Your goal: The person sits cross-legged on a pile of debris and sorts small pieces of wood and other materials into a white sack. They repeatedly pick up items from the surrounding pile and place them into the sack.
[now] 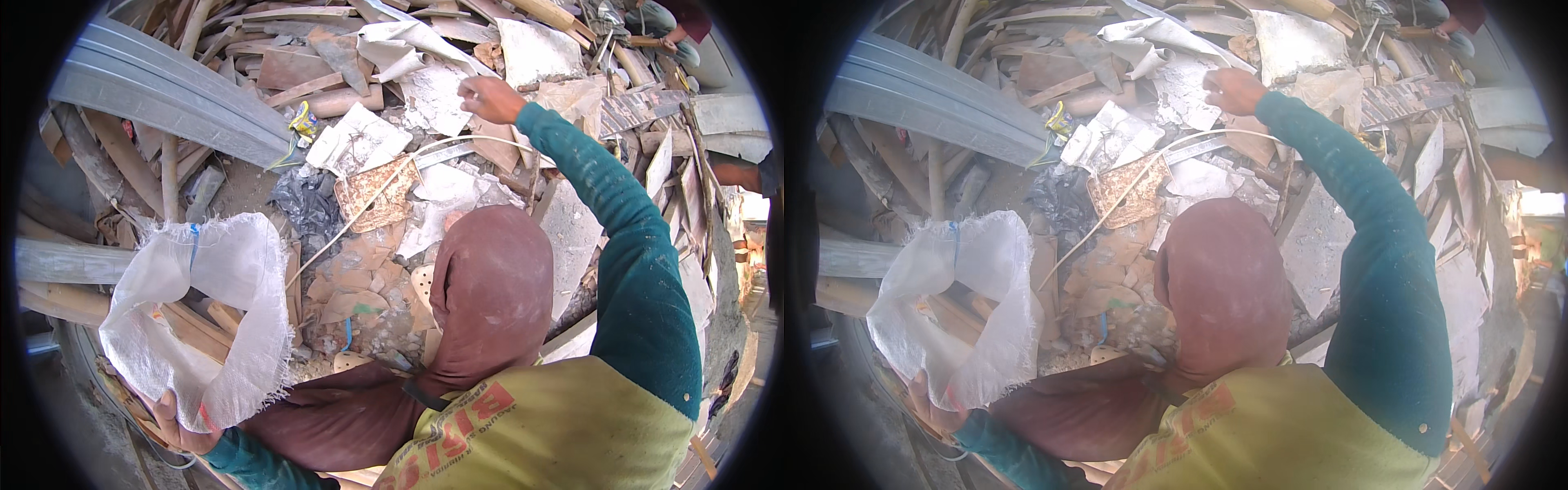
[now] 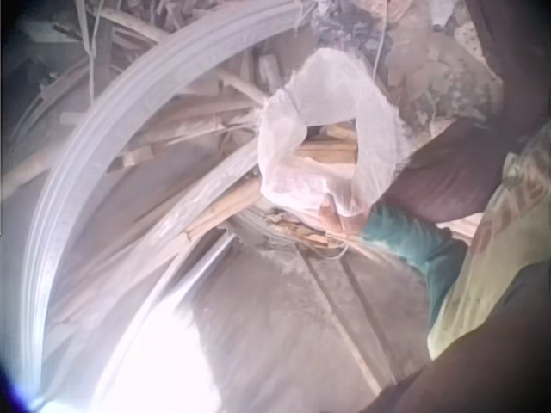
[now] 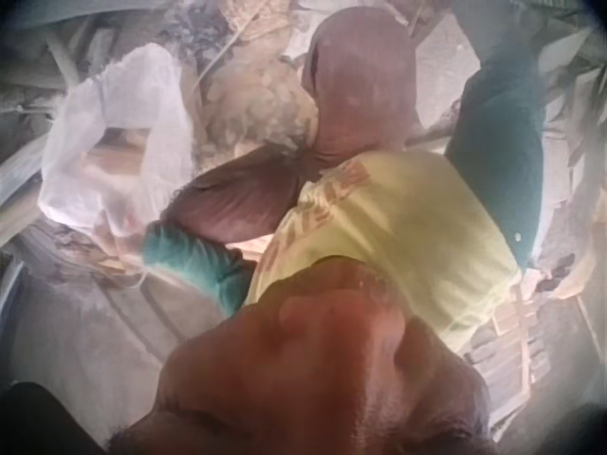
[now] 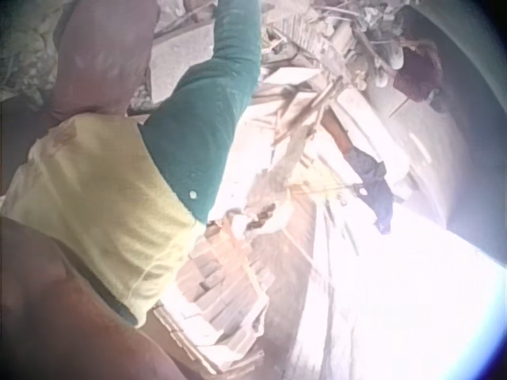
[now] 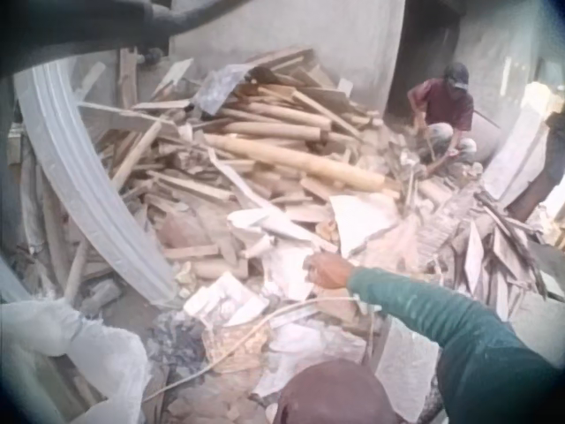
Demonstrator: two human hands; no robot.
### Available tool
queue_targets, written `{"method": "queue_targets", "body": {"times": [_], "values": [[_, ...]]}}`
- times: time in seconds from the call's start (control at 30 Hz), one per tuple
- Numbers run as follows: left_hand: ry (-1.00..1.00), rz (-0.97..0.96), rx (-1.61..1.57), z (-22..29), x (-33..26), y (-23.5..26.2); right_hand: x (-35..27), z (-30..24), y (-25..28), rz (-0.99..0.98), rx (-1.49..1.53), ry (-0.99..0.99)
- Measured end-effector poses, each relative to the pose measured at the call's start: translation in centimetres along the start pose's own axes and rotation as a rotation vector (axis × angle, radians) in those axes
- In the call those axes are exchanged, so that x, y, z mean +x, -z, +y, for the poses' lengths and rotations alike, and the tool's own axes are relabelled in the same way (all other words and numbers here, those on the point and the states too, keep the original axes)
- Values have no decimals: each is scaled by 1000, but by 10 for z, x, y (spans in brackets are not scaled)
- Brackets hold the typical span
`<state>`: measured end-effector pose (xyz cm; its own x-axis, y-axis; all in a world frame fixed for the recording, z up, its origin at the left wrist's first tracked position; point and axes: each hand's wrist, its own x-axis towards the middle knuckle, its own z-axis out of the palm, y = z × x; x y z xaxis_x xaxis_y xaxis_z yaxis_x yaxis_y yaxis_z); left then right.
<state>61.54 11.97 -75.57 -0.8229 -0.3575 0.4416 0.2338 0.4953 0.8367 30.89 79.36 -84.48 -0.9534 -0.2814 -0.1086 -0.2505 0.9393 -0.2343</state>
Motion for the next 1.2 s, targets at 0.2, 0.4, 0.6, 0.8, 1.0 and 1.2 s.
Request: {"method": "queue_targets", "body": {"times": [0.2,0.4,0.6,0.8,1.0,1.2], "values": [[271,-3,-197,27,21,-44,-72,30,-113,191,-55,210],[321,-10,-267,52,20,-62,-105,-14,-155,46,56,284],[357,39,-320,53,24,-66,-129,-50,-156,-63,146,285],[288,-24,-244,55,27,-68,17,-25,-87,778,283,32],[395,23,-316,71,29,-78,97,-74,-64,679,558,143],[479,36,-410,88,28,-93,45,-131,-112,76,131,549]]}}
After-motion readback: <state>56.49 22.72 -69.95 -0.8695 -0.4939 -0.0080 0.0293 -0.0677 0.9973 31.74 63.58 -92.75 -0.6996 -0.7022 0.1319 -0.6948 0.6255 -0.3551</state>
